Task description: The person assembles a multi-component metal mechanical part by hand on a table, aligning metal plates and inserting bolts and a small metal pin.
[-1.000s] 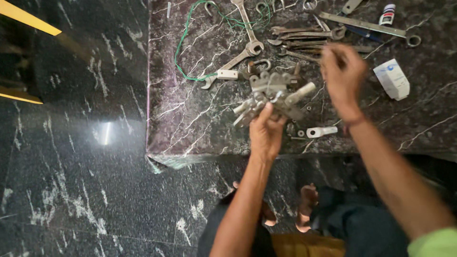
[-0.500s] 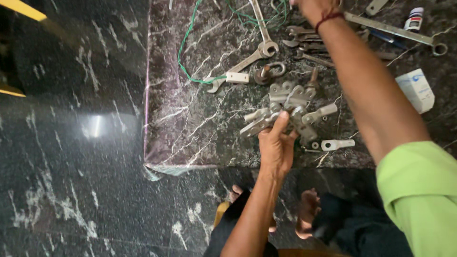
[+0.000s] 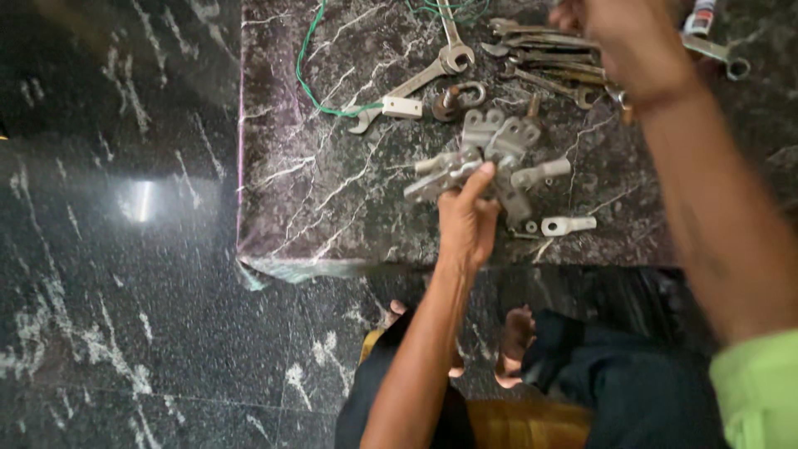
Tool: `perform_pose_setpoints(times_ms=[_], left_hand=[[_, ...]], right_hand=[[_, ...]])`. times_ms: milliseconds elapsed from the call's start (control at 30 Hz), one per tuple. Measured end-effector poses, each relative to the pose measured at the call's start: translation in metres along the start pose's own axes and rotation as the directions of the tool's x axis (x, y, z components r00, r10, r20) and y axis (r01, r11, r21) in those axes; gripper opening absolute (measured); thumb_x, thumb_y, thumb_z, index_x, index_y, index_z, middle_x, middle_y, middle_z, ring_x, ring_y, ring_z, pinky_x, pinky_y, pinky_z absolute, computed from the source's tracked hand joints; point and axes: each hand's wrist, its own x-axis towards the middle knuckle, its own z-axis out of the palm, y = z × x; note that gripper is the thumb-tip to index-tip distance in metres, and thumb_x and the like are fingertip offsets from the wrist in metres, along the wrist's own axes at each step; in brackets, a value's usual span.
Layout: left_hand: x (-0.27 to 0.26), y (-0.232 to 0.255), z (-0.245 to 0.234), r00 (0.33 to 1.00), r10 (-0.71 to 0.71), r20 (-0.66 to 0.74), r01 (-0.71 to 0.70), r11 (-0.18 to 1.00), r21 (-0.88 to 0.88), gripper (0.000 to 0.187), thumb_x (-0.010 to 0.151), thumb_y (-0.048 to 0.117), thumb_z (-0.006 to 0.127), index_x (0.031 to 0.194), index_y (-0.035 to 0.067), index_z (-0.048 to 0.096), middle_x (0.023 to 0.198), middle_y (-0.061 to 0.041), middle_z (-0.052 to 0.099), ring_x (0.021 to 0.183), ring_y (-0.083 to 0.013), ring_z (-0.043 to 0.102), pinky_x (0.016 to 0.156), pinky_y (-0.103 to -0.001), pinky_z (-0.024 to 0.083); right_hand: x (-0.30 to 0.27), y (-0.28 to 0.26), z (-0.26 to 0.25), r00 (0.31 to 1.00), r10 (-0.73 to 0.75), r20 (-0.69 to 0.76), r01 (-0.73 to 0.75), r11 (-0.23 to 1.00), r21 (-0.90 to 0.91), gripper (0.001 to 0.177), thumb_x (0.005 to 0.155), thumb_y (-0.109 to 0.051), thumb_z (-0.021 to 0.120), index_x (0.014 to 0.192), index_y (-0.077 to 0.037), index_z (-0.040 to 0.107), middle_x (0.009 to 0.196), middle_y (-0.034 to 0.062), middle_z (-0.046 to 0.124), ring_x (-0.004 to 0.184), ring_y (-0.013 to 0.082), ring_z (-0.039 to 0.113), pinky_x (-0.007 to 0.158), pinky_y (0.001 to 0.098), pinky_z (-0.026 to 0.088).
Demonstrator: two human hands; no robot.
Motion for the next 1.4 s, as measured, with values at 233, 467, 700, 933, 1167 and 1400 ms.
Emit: perform_pose_setpoints(times_ms=[233, 467, 700, 933, 1167, 1400], left_hand=[[0.011, 0.007, -0.018, 0.967, 0.253, 0.034, -0.253, 0.937, 0.239, 0.044, 0.093, 0.006, 0.083, 0.128, 0.0, 0.059, 0.11, -0.007, 0.063, 0.087, -0.018, 0.056, 0.062, -0.03, 0.04], [-0.016, 0.033, -0.014, 0.937, 0.323, 0.129, -0.338, 0.933, 0.12, 0.065, 0.088, 0.01, 0.076, 0.145, 0.016, 0.047, 0.128, -0.004, 0.063, 0.112, -0.0185, 0.064, 0.094, -0.04, 0.056], [-0.02, 0.016, -0.03, 0.952, 0.282, 0.124, -0.29, 0.955, 0.056, 0.056, 0.094, 0.01, 0.076, 0.144, 0.016, 0.051, 0.126, -0.005, 0.062, 0.114, -0.0199, 0.062, 0.1, -0.04, 0.054], [-0.031, -0.004, -0.023, 0.989, 0.127, 0.075, -0.129, 0.991, 0.017, 0.05, 0.094, 0.01, 0.071, 0.14, 0.014, 0.053, 0.127, -0.004, 0.064, 0.116, -0.0198, 0.063, 0.102, -0.039, 0.054], [-0.04, -0.004, 0.0, 0.982, 0.081, 0.171, -0.082, 0.997, -0.004, 0.052, 0.092, 0.004, 0.069, 0.137, 0.019, 0.047, 0.121, -0.004, 0.064, 0.111, -0.0215, 0.064, 0.094, -0.042, 0.055], [-0.044, -0.018, 0.005, 0.987, 0.049, 0.153, -0.058, 0.997, 0.053, 0.063, 0.087, 0.002, 0.07, 0.142, 0.021, 0.046, 0.123, -0.004, 0.064, 0.109, -0.0224, 0.065, 0.092, -0.043, 0.057]], right_hand=[[-0.188, -0.026, 0.024, 0.939, 0.16, -0.306, -0.034, 0.925, 0.379, 0.019, 0.11, -0.002, 0.064, 0.128, -0.006, 0.062, 0.107, 0.009, 0.071, 0.09, 0.0179, 0.071, 0.077, 0.0269, 0.059], [-0.239, 0.007, 0.01, 0.892, 0.12, -0.436, 0.081, 0.906, 0.415, 0.02, 0.116, -0.008, 0.063, 0.136, -0.002, 0.064, 0.106, 0.0077, 0.07, 0.089, 0.0158, 0.069, 0.076, 0.0265, 0.06], [-0.223, -0.007, 0.018, 0.933, 0.101, -0.346, 0.03, 0.935, 0.353, 0.021, 0.116, -0.019, 0.062, 0.126, -0.002, 0.067, 0.101, 0.0084, 0.072, 0.082, 0.0172, 0.072, 0.069, 0.0271, 0.06], [-0.21, -0.007, 0.04, 0.955, 0.038, -0.296, 0.086, 0.914, 0.396, 0.017, 0.115, -0.017, 0.061, 0.123, -0.002, 0.065, 0.103, 0.007, 0.071, 0.09, 0.0189, 0.074, 0.077, 0.0292, 0.062], [-0.202, -0.043, 0.058, 0.95, -0.062, -0.305, 0.113, 0.982, 0.153, 0.019, 0.111, -0.013, 0.068, 0.125, 0.0, 0.071, 0.103, 0.0086, 0.074, 0.086, 0.0143, 0.071, 0.076, 0.0278, 0.061], [-0.188, -0.035, 0.049, 0.954, -0.04, -0.297, 0.084, 0.987, 0.136, 0.021, 0.109, -0.013, 0.07, 0.126, -0.001, 0.07, 0.103, 0.0071, 0.075, 0.084, 0.0128, 0.071, 0.073, 0.0271, 0.062]])
